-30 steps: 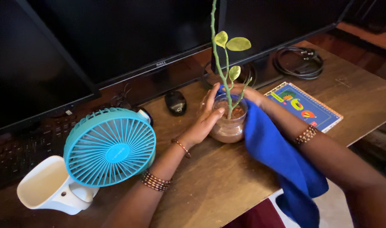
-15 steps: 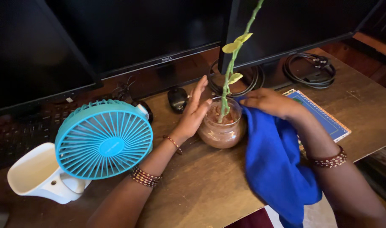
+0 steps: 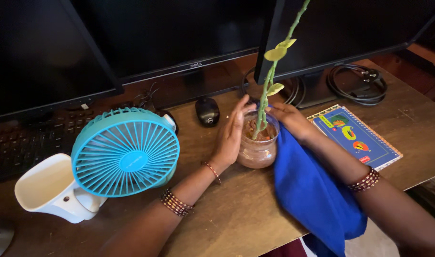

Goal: The person wipes a white mug with a blue cloth, then wipes a glass vase containing a plant, and finally wipes the screen of a computer monitor. The person uses a blue cloth throughout the cleaning process.

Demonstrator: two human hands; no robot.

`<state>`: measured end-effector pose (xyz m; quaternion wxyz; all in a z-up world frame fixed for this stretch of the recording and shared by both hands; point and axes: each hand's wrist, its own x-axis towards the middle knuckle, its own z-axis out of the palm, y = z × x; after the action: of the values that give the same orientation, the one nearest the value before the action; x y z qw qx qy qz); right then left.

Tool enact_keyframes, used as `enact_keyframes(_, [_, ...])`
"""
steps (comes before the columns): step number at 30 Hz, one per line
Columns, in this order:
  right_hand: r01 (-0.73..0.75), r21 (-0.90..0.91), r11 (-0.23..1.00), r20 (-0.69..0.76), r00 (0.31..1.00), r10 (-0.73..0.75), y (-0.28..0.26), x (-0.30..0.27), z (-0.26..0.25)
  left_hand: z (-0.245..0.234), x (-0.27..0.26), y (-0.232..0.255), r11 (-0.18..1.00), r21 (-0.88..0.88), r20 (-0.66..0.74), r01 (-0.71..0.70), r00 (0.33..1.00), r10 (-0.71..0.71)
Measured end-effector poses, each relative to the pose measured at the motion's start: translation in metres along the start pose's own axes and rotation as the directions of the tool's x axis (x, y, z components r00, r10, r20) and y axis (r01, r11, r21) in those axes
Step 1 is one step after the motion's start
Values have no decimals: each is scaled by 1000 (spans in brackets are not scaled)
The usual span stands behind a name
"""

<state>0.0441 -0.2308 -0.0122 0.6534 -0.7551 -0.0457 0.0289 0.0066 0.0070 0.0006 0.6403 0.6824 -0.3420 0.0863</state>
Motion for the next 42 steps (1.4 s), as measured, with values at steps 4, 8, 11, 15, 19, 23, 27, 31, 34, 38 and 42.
enact_keyframes(4, [21, 50, 999, 61, 998, -24, -2, -4, 0, -1, -8, 3, 968, 156, -24, -196, 979, 202])
enact_keyframes(8, [-56, 54, 997, 50, 997, 54, -10, -9, -1, -4, -8, 0, 907, 307, 36, -288, 956, 291])
enact_keyframes(11, [-7, -90, 996, 108, 994, 16, -21, -14, -10, -4, -6, -2, 887, 361, 61, -289, 956, 287])
enact_keyframes(15, [102, -415, 904, 258, 966, 10, -51, -30, -34, -7, -4, -4, 881, 356, 61, -310, 949, 310])
enact_keyframes(19, [153, -493, 856, 358, 933, 40, -74, -43, -41, -11, -5, -4, 869, 436, 70, -236, 971, 229])
enact_keyframes(23, [125, -521, 844, 307, 951, 49, -73, -42, -42, -10, -6, -6, 903, 351, 80, -248, 969, 235])
enact_keyframes(27, [102, -416, 903, 245, 969, 3, -39, -24, -36, -5, -7, -12, 967, 112, 69, -230, 972, 223])
enact_keyframes(31, [57, 46, 997, 200, 978, -66, 6, 6, -22, -13, -3, -16, 947, 167, 97, -275, 960, 262])
enact_keyframes(34, [38, -39, 999, 131, 991, -32, 18, 13, -27, -24, 3, -17, 941, 169, 145, -294, 952, 271])
enact_keyframes(38, [-16, -40, 999, 85, 996, 19, 10, 8, -23, -30, 4, -16, 962, 98, 211, -253, 950, 229])
enact_keyframes(42, [-28, -180, 983, 81, 996, 43, -22, -10, -16, -27, 2, -13, 944, 238, 219, -227, 960, 175])
